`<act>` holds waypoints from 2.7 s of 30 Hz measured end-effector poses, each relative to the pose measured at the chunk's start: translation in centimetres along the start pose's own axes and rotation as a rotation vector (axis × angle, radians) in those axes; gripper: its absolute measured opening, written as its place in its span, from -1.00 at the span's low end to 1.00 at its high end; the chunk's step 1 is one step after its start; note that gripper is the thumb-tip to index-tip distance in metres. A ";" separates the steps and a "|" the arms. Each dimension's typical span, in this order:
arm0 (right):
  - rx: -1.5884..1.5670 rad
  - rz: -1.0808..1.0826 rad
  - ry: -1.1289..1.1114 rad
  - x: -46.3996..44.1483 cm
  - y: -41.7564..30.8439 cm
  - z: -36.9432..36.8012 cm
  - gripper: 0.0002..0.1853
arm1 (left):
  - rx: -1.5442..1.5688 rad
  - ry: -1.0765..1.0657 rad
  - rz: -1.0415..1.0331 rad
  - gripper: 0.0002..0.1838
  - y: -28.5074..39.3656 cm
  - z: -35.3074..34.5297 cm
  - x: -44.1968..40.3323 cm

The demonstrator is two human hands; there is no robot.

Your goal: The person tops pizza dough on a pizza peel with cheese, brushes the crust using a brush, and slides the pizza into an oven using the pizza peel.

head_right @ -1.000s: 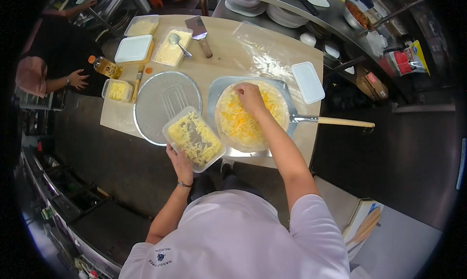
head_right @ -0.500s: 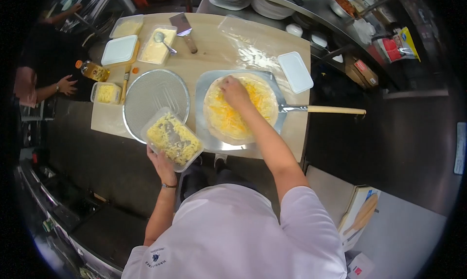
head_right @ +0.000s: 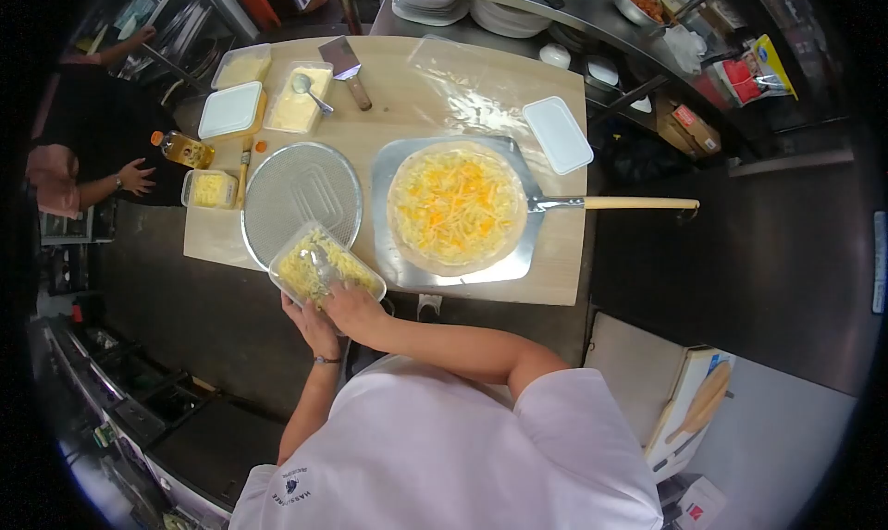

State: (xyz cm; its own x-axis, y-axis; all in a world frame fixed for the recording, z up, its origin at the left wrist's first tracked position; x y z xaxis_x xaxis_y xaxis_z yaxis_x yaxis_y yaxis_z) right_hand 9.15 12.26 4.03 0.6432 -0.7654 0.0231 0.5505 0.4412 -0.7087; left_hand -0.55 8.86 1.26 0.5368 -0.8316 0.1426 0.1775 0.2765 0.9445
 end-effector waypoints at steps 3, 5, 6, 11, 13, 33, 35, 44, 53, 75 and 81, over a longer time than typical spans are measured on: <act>-0.024 0.006 -0.080 0.2 1.6 -2.3 -0.88 | -0.072 0.031 -0.012 -0.41 -1.3 0.0 0.0; -0.110 0.020 -0.082 0.3 2.2 -1.9 -0.90 | 0.082 0.007 0.008 -0.40 -2.0 -0.6 0.1; -0.194 0.035 -0.083 0.4 2.3 -1.0 -0.91 | 0.081 0.008 0.011 -0.40 -1.7 -0.9 0.1; -0.712 -0.031 0.197 1.8 3.4 8.6 -0.93 | 0.123 -0.098 0.069 -0.39 -1.5 -3.7 -0.9; -0.865 -0.115 0.315 3.0 5.7 11.8 -0.89 | 0.049 -0.086 0.016 -0.39 -0.8 -5.0 -1.3; 0.171 -0.182 0.230 7.3 13.9 10.2 -0.93 | -0.233 0.150 0.038 -0.43 -3.0 -0.6 -4.0; 0.140 -0.101 0.326 7.6 13.6 10.0 -0.94 | -0.432 0.173 -0.189 -0.43 -2.7 0.2 -4.0; 0.233 -0.037 0.328 10.3 14.8 10.9 -0.87 | 0.383 0.546 0.037 -0.39 -1.2 13.4 -12.2; 0.107 -0.326 0.596 7.7 15.4 18.1 -0.85 | 0.102 0.404 0.185 -0.42 -12.2 18.7 -25.6; -0.752 -0.410 0.604 -56.3 26.5 4.8 -0.67 | -0.062 -0.845 0.723 -0.63 -8.7 17.4 -15.4; -0.885 -0.429 0.980 -55.5 21.7 10.9 -0.68 | -0.004 -0.927 0.443 -0.59 -0.9 15.6 -22.0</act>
State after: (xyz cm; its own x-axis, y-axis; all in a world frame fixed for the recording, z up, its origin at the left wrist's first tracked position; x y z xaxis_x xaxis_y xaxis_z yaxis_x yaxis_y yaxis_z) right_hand -8.81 69.40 -4.94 -0.3230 -0.9397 0.1125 -0.1454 -0.0682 -0.9870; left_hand -25.37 19.34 1.88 -0.2928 -0.6991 0.6523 0.1224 0.6492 0.7507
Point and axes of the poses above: each hand's wrist, its own x-axis away from the middle knuckle, its own z-axis out of the back of the hand, y = z × x, the point moved 6 cm from there along -x, towards the middle knuckle, and after that the axes turned 13 degrees about -x, right-handed, at the moved point
